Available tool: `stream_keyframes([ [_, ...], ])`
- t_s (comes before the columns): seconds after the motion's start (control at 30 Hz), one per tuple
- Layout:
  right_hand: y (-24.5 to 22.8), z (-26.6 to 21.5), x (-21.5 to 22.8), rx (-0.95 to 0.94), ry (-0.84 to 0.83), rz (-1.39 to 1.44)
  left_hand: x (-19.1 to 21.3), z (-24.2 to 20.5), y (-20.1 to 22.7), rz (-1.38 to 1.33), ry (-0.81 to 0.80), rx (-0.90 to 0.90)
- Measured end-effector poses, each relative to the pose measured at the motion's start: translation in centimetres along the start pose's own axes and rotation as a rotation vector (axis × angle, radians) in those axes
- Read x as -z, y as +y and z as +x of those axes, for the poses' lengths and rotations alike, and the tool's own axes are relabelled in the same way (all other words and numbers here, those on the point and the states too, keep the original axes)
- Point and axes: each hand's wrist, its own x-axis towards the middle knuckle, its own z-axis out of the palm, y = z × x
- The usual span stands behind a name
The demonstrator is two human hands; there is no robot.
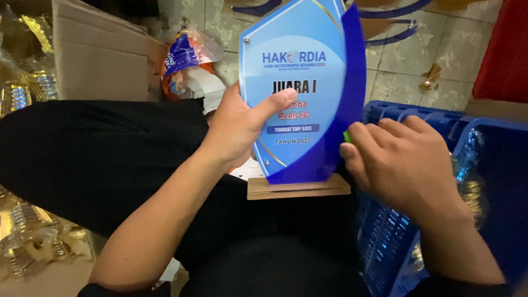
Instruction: Peeling off the brown protective paper from blue and clear acrylic award plaques.
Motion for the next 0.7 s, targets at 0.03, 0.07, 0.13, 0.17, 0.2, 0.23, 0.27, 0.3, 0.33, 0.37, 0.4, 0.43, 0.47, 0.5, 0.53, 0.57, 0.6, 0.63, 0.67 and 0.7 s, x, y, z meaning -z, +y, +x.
stream_keyframes([
  [0.03,-0.1,0.3,0.7,-0.008,-0.003,0.002,0.0,0.0,-0.1,0.004,-0.007,0.005],
  [0.07,-0.2,0.5,1.5,0.033,0.003,-0.025,0.0,-0.1,-0.2,-0.015,-0.016,-0.02],
  [0.13,-0.2,0.9,2.2,0.062,0.008,-0.051,-0.1,-0.2,-0.1,-0.028,-0.035,-0.042],
  [0.17,0.0,1.2,2.3,0.087,0.022,0.012,-0.3,-0.3,0.1,-0.03,-0.011,-0.017],
  [0.2,0.1,1.5,2.3,0.112,0.038,0.075,-0.4,-0.3,0.3,-0.032,0.014,0.009],
  [0.23,0.8,1.3,1.3,0.103,0.044,0.075,-0.4,-0.2,0.3,-0.024,0.008,0.005],
  [0.27,1.5,1.1,0.3,0.091,0.105,0.251,-0.4,-0.1,0.3,-0.037,0.011,0.012],
  [0.3,2.1,1.0,-0.7,0.08,0.165,0.428,-0.3,-0.1,0.2,-0.052,0.017,0.023],
  [0.33,2.5,0.6,-2.2,0.075,0.17,0.43,-0.2,0.1,0.3,-0.045,0.014,0.023],
  [0.37,2.8,0.0,-3.9,-0.013,0.258,0.747,-0.2,0.1,0.3,-0.064,0.008,0.031],
  [0.4,3.1,-0.7,-5.6,-0.105,0.347,1.062,-0.2,0.2,0.2,-0.083,0.003,0.04],
  [0.43,3.0,-0.5,-6.7,-0.113,0.353,1.067,-0.3,0.2,0.2,-0.073,0.0,0.043],
  [0.47,2.8,-0.3,-7.8,-0.195,0.489,1.112,-0.5,0.2,0.2,-0.075,0.019,0.063],
  [0.5,2.7,0.0,-9.0,-0.281,0.624,1.153,-0.6,0.2,0.3,-0.076,0.038,0.085],
  [0.53,2.9,0.9,-10.9,-0.293,0.629,1.158,-0.4,0.4,-0.3,-0.065,0.035,0.091],
  [0.57,3.3,1.9,-12.9,-0.293,0.726,1.154,-0.3,0.6,-0.9,-0.056,0.025,0.005],
  [0.6,3.6,2.8,-14.8,-0.292,0.823,1.147,-0.1,0.8,-1.4,-0.048,0.015,-0.081],
  [0.63,3.6,3.5,-15.5,-0.302,0.829,1.15,-0.4,0.7,-1.0,-0.038,0.011,-0.077],
  [0.67,3.6,4.2,-16.0,-0.349,0.823,1.069,-0.6,0.6,-0.6,-0.035,0.019,-0.005],
  [0.7,3.7,5.1,-16.6,-0.391,0.82,0.988,-0.9,0.5,-0.1,-0.03,0.029,0.062],
])
